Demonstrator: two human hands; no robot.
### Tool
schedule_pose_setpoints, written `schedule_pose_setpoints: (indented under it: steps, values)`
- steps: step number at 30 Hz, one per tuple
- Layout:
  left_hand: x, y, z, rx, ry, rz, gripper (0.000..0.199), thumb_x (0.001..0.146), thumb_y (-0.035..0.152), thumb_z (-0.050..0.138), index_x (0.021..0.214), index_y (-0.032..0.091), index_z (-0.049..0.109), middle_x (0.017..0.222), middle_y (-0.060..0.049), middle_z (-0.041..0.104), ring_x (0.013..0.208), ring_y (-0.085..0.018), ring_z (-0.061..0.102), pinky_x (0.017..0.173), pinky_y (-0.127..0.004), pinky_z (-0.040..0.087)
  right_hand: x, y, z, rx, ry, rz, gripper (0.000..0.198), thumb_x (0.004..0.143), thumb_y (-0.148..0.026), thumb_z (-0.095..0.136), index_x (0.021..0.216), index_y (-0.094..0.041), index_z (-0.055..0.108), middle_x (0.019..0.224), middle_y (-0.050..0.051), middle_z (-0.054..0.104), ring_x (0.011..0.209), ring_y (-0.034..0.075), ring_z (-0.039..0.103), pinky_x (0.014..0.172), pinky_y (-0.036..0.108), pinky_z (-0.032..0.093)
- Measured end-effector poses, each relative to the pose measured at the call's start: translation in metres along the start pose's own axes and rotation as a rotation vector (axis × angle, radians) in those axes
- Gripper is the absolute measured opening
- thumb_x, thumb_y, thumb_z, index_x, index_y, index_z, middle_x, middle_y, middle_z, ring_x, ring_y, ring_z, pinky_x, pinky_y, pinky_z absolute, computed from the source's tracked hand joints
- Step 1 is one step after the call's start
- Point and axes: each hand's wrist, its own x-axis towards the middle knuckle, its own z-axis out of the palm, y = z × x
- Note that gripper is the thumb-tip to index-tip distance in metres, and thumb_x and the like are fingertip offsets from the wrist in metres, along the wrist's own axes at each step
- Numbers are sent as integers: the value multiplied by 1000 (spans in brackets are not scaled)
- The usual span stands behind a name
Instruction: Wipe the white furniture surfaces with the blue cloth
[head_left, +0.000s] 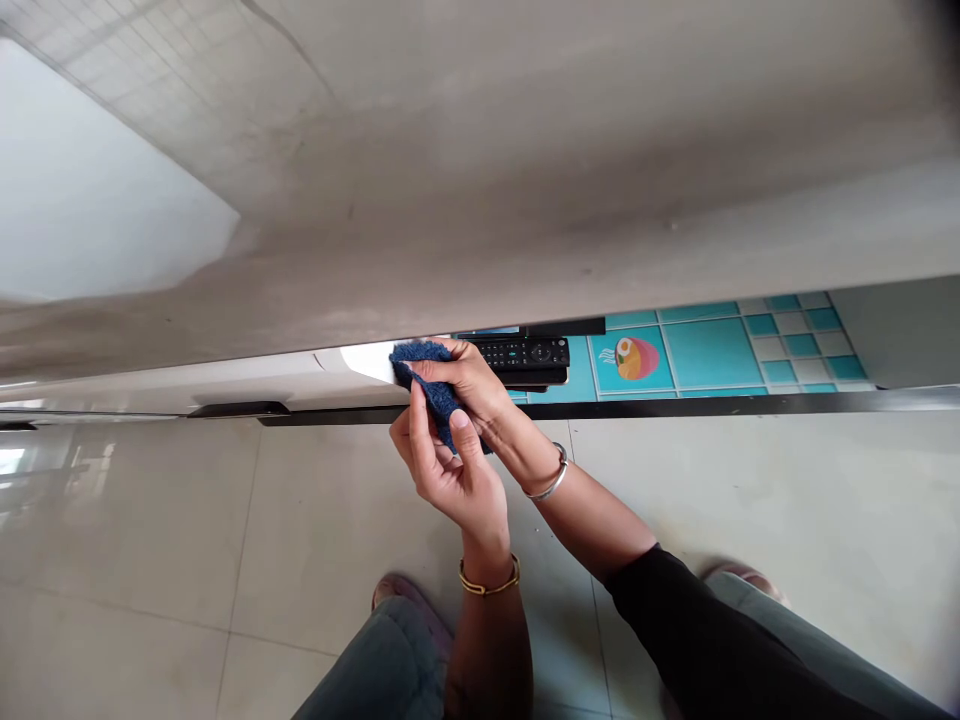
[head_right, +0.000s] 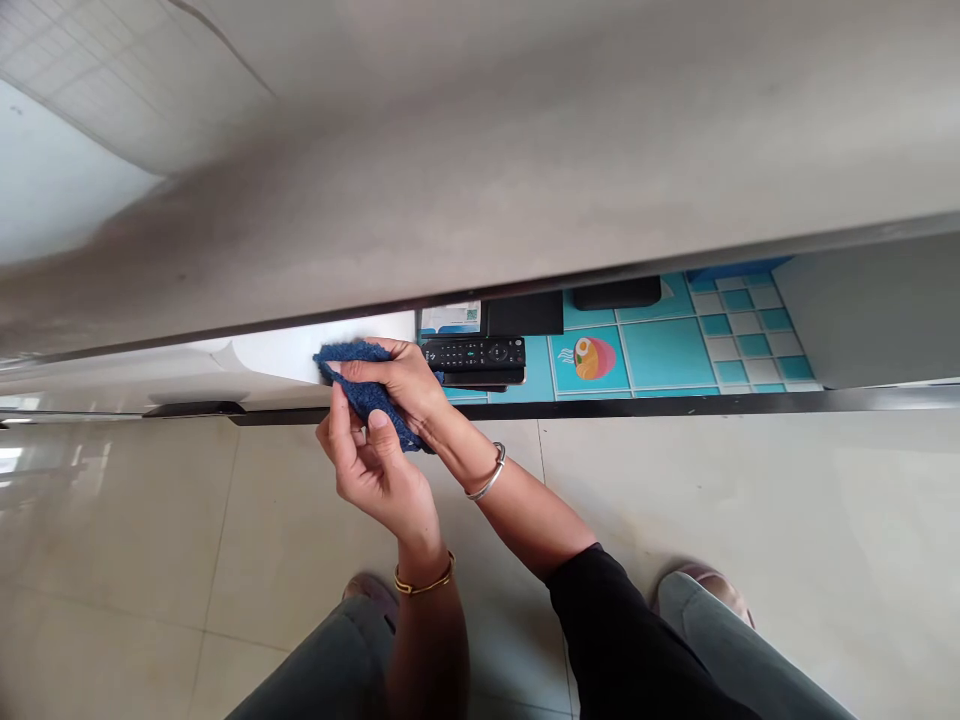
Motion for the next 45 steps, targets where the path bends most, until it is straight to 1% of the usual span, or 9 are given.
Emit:
schedule_pose_setpoints:
  steps: [5, 10, 15, 22, 26, 30, 36, 39, 45]
  values:
    - [9, 9, 1, 20, -2, 57, 42, 98, 34, 63, 139, 28, 64, 110, -5, 61, 107, -16, 64, 88, -27, 53, 1, -5, 6, -43, -36, -48, 29, 57, -22, 91, 65, -17, 64, 56, -8, 52, 52, 4, 42, 51, 21, 39]
    - [4, -5, 2, -2, -2, -2, 32, 99, 34, 63, 129, 25, 70, 101, -3, 61, 97, -13, 64, 81, -23, 51, 3, 10, -17, -83, -21, -10, 35, 50, -23, 93, 59, -15, 61, 54, -7, 52, 50, 3, 41, 47, 19, 34]
    - [-3, -15, -2, 31, -66, -50, 32, 99, 37, 61, 127, 22, 70, 100, -3, 61, 96, -14, 65, 88, -27, 53, 2, 25, -34, -102, 31, 38, 34, 50, -24, 93, 62, -17, 61, 54, -7, 53, 51, 5, 40, 46, 21, 31]
    - [9, 3, -4, -20, -72, 8, 33, 99, 35, 62, 129, 25, 69, 102, -3, 60, 97, -13, 65, 88, -26, 53, -2, 7, -9, -119, 14, -33, 34, 63, -24, 88, 60, -19, 54, 55, -9, 43, 52, 5, 36, 50, 22, 33]
    - [11, 14, -3, 13, -37, -3, 35, 99, 36, 62, 132, 26, 69, 104, -3, 61, 104, -15, 66, 90, -27, 54, -4, -2, 2, -116, -24, -66, 35, 63, -22, 88, 61, -19, 54, 57, -8, 43, 55, 5, 38, 53, 22, 35]
    - [8, 8, -1, 32, -43, -14, 36, 99, 37, 62, 132, 25, 69, 103, -3, 61, 100, -14, 66, 85, -25, 53, -1, 2, -7, -139, -42, -52, 33, 57, -23, 88, 59, -18, 56, 54, -9, 45, 52, 4, 37, 50, 21, 34]
    - [3, -10, 0, 37, -122, -45, 37, 98, 38, 62, 132, 24, 69, 105, -5, 62, 98, -14, 67, 85, -26, 55, 2, 15, -28, -143, 54, 7, 31, 50, -20, 86, 55, -18, 55, 50, -10, 47, 48, 3, 35, 46, 20, 29]
    - [5, -6, -2, 16, -119, -44, 37, 98, 37, 63, 133, 26, 68, 106, -4, 62, 96, -13, 66, 84, -24, 54, -2, 14, -22, -127, 50, -12, 35, 54, -17, 85, 54, -19, 50, 51, -10, 45, 49, 3, 35, 48, 21, 32]
    - [13, 11, -3, 5, -75, -16, 37, 98, 37, 63, 132, 26, 69, 107, -4, 63, 97, -13, 67, 85, -24, 54, -2, 3, -3, -148, 33, -58, 34, 56, -24, 86, 58, -20, 53, 54, -8, 44, 54, 5, 36, 51, 22, 35]
